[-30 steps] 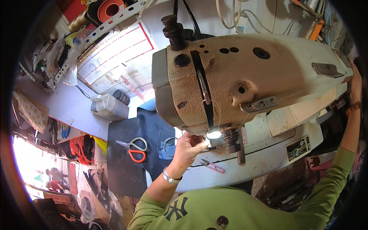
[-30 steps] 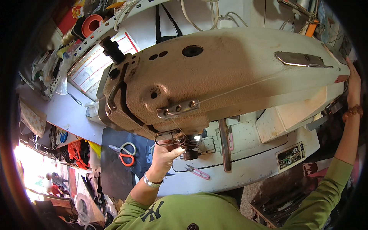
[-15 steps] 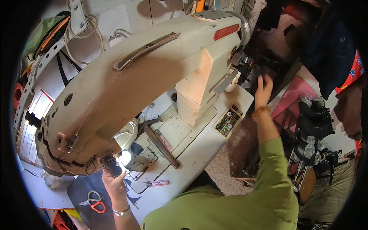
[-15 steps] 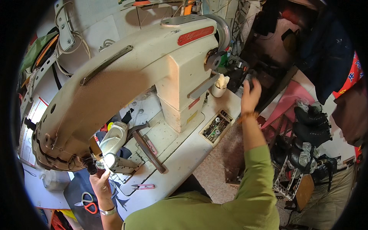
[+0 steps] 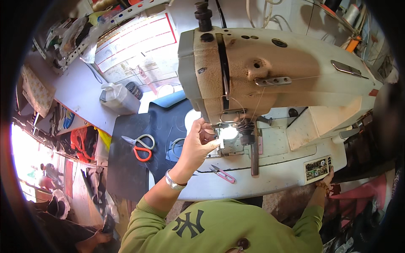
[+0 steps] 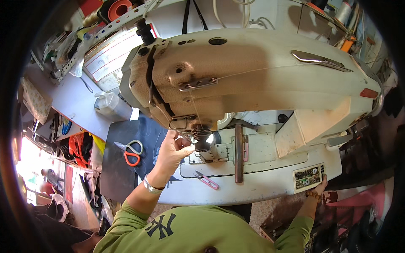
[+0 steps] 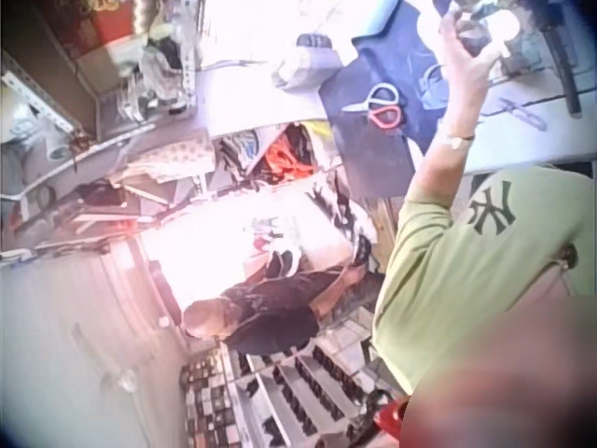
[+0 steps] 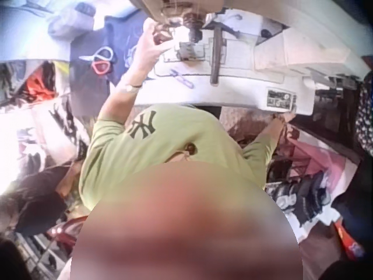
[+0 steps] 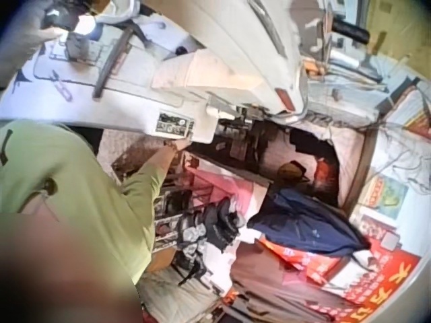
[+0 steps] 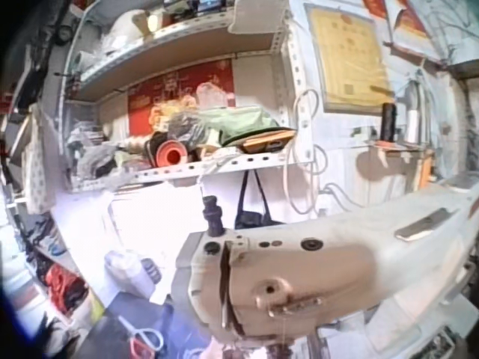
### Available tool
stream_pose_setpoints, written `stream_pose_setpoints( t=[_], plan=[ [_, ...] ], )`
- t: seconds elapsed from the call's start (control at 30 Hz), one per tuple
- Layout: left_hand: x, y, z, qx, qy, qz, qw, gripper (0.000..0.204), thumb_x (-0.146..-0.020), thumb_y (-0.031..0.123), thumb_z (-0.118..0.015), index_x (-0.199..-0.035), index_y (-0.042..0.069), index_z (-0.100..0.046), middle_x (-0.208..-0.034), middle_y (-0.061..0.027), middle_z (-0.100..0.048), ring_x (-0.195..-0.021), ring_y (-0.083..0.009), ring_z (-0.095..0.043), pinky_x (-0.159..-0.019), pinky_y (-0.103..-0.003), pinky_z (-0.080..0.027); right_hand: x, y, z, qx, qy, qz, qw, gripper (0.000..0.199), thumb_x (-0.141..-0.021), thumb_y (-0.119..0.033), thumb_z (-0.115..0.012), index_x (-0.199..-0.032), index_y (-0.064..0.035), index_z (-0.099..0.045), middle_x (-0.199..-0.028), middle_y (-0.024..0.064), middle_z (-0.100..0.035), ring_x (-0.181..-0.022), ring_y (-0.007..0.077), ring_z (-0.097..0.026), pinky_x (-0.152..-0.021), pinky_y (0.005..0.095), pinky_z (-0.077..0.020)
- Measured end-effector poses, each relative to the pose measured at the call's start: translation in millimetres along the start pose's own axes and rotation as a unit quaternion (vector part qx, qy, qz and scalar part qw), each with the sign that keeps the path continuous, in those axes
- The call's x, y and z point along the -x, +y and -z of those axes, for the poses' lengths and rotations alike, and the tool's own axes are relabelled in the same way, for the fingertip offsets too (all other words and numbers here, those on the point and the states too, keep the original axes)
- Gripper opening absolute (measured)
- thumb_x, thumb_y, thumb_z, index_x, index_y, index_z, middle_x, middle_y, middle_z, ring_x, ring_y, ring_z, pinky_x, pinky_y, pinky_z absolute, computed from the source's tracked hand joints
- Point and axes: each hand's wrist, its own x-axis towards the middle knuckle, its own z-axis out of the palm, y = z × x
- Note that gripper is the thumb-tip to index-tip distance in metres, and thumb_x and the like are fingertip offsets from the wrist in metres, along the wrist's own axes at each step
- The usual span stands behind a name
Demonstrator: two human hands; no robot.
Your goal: The person cuts a white strap with scissors, threads it through a white shoe, and sews the strap to the shoe using a sewing machine. The person handles the strap and shoe throughout the process.
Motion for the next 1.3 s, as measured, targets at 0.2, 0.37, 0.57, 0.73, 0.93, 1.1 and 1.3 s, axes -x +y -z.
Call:
stream_pose_setpoints(
  t=[0.2, 0.37, 0.57, 0.73, 0.93, 1.1, 1.3],
  plan=[
    [22.4, -15.4, -6.2, -0.027, 0.049, 0.106, 0.993, 0.031, -0.088, 0.015, -0.067, -0.107, 0.001, -0.048, -0.094, -0.0033, -0.054, -0.083, -0.0094, -0.052, -0.076, -0.023, -0.044, -1.4, -2.8, 10.6, 0.164, 0.119, 0.078, 0.976, 0.062, -0.081, -0.044, -0.066, -0.126, -0.0037, -0.052, -0.122, 0.0108, -0.055, -0.104, 0.0252, -0.057, -0.085, 0.0391, -0.0477],
    [36.9, -19.7, -12.7, -0.106, 0.004, 0.097, 0.990, 0.013, -0.088, 0.012, -0.066, -0.086, 0.002, -0.057, -0.081, 0.0025, -0.053, -0.077, -0.0065, -0.048, -0.072, -0.021, -0.040, -7.7, -13.4, 28.5, 0.222, 0.085, 0.036, 0.971, 0.071, -0.076, -0.048, -0.068, -0.131, -0.0060, -0.049, -0.134, 0.0121, -0.046, -0.121, 0.0290, -0.043, -0.099, 0.0444, -0.0358],
    [43.2, -2.1, 3.7, 0.037, -0.003, 0.078, 0.996, 0.007, -0.085, 0.002, -0.061, -0.079, 0.001, -0.059, -0.080, 0.0003, -0.056, -0.076, -0.0077, -0.048, -0.071, -0.022, -0.038, -27.1, -7.6, 58.0, 0.198, 0.031, 0.037, 0.979, 0.060, -0.083, -0.047, -0.063, -0.130, -0.0109, -0.054, -0.138, 0.0085, -0.045, -0.127, 0.0280, -0.038, -0.103, 0.0475, -0.0299],
    [27.8, 1.4, 28.1, 0.336, 0.017, 0.065, 0.939, 0.011, -0.090, 0.005, -0.055, -0.079, 0.004, -0.058, -0.108, -0.0114, -0.058, -0.077, -0.0101, -0.052, -0.067, -0.022, -0.042, -2.7, -31.8, 24.0, 0.260, 0.084, 0.021, 0.962, 0.056, -0.083, -0.030, -0.069, -0.126, -0.0014, -0.047, -0.119, 0.0154, -0.054, -0.103, 0.0265, -0.056, -0.086, 0.0393, -0.0485],
    [-9.9, -17.3, 40.0, 0.440, 0.006, 0.068, 0.895, 0.014, -0.095, 0.009, -0.051, -0.084, 0.002, -0.054, -0.096, -0.0098, -0.061, -0.072, -0.0111, -0.054, -0.064, -0.023, -0.045, 158.2, -5.5, -136.6, 0.302, -0.015, 0.412, 0.860, 0.031, -0.095, -0.015, -0.055, -0.121, 0.0023, -0.049, -0.117, 0.0122, -0.053, -0.107, 0.0214, -0.051, -0.096, 0.0329, -0.0407],
    [-35.0, -37.8, 33.4, 0.008, 0.033, -0.021, 0.999, 0.012, -0.094, 0.009, -0.056, -0.085, 0.002, -0.054, -0.072, -0.0038, -0.060, -0.073, -0.0090, -0.057, -0.069, -0.025, -0.048, 303.8, 27.1, -261.9, 0.311, -0.437, 0.193, 0.822, 0.019, -0.085, -0.003, -0.062, -0.104, 0.0005, -0.062, -0.080, 0.0048, -0.063, -0.068, 0.0106, -0.058, -0.064, 0.0248, -0.0483],
    [-0.3, -30.1, 22.2, -0.299, 0.164, -0.183, 0.922, 0.015, -0.082, 0.001, -0.064, -0.096, 0.002, -0.057, -0.109, -0.0123, -0.055, -0.090, -0.0216, -0.056, -0.069, -0.030, -0.046, 342.6, 28.2, -342.0, 0.264, -0.512, 0.037, 0.817, 0.016, -0.087, -0.010, -0.064, -0.099, 0.0002, -0.063, -0.067, 0.0015, -0.057, -0.060, 0.0062, -0.049, -0.054, 0.0229, -0.0409]
  ],
)
